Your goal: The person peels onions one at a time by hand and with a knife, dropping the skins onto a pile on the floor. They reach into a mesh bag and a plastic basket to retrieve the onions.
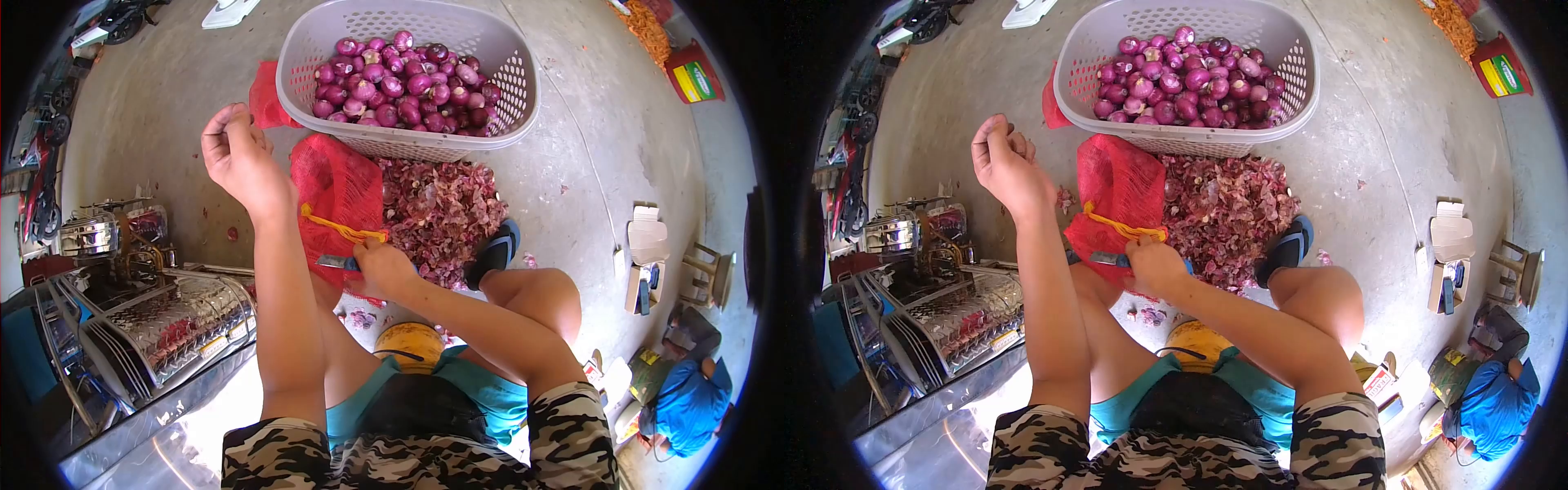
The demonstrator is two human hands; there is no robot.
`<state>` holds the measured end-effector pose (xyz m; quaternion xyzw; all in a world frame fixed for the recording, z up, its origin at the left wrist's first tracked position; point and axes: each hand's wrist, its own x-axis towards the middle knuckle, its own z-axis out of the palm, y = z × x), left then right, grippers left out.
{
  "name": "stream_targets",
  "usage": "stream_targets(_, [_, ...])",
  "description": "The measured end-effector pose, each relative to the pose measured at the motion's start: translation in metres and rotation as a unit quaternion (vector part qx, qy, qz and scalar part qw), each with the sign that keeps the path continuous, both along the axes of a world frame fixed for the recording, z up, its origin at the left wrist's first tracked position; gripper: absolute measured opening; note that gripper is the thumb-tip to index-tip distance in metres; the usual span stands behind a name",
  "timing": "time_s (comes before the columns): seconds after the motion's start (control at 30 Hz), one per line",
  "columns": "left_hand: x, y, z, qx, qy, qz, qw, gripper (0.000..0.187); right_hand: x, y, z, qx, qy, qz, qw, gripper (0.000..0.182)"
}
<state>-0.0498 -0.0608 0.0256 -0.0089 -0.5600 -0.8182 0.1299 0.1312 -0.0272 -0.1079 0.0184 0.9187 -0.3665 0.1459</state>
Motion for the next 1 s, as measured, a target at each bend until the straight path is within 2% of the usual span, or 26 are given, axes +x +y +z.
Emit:
stream_targets(0.03, [0.000,0.000,0.001,0.006,-0.007,-0.005,1.000,0.005,0.001,-0.001,0.005,-0.016,0.015,0.003,1.000,0.030])
stream_targets(0.1, [0.000,-0.001,0.003,0.019,-0.022,-0.013,0.999,0.006,0.012,-0.012,0.000,-0.045,-0.020,0.035,0.998,0.030])
stream_targets(0.23, [0.000,-0.003,0.004,0.032,-0.034,-0.022,0.999,0.006,0.015,-0.022,-0.013,-0.036,-0.072,0.050,0.996,0.037])
stream_targets(0.33, [-0.001,-0.007,0.005,0.013,-0.053,-0.057,0.997,0.006,0.005,-0.012,-0.013,-0.054,-0.048,-0.024,0.997,0.036])
stream_targets(0.4, [-0.003,-0.013,0.004,-0.022,-0.074,-0.113,0.991,0.006,-0.007,-0.001,-0.001,-0.122,0.017,-0.125,0.984,0.031])
stream_targets(0.5, [-0.001,-0.025,0.009,-0.129,-0.069,-0.304,0.941,0.019,-0.034,0.024,0.024,-0.259,0.098,-0.257,0.926,0.022])
stream_targets(0.53, [-0.004,-0.031,0.006,-0.074,-0.118,-0.379,0.915,0.029,-0.043,0.035,0.026,-0.293,0.111,-0.279,0.908,0.020])
stream_targets(0.6, [-0.005,-0.042,0.005,-0.214,-0.202,-0.491,0.820,0.029,-0.057,0.055,0.033,-0.364,0.144,-0.318,0.864,0.018])
stream_targets(0.63, [-0.005,-0.044,0.006,-0.279,-0.241,-0.538,0.758,0.029,-0.062,0.062,0.041,-0.398,0.164,-0.335,0.838,0.017])
stream_targets(0.67, [-0.006,-0.040,0.008,-0.350,-0.228,-0.603,0.680,0.027,-0.065,0.068,0.050,-0.435,0.170,-0.347,0.813,0.017])
stream_targets(0.7, [-0.009,-0.042,-0.015,-0.343,-0.245,-0.640,0.642,0.029,-0.066,0.072,0.055,-0.449,0.169,-0.343,0.807,0.018])
stream_targets(0.73, [-0.016,-0.043,-0.044,-0.472,-0.047,-0.661,0.581,0.028,-0.065,0.075,0.059,-0.462,0.167,-0.340,0.802,0.019])
stream_targets(0.77, [-0.023,-0.043,-0.070,-0.572,0.153,-0.643,0.485,0.028,-0.064,0.076,0.060,-0.476,0.164,-0.337,0.796,0.021])
stream_targets(0.87, [-0.022,-0.012,-0.120,-0.585,-0.103,-0.577,0.560,0.029,-0.059,0.068,0.060,-0.497,0.159,-0.271,0.808,0.015])
stream_targets(0.9, [-0.021,-0.004,-0.130,-0.588,-0.149,-0.550,0.574,0.029,-0.055,0.063,0.061,-0.514,0.152,-0.249,0.807,0.015])
stream_targets(0.93, [-0.020,0.001,-0.135,-0.590,-0.175,-0.530,0.583,0.029,-0.051,0.057,0.067,-0.553,0.076,-0.252,0.790,0.015])
stream_targets(1.0, [-0.017,0.006,-0.143,-0.603,-0.186,-0.511,0.584,0.029,-0.042,0.045,0.078,-0.599,0.016,-0.217,0.770,0.015])
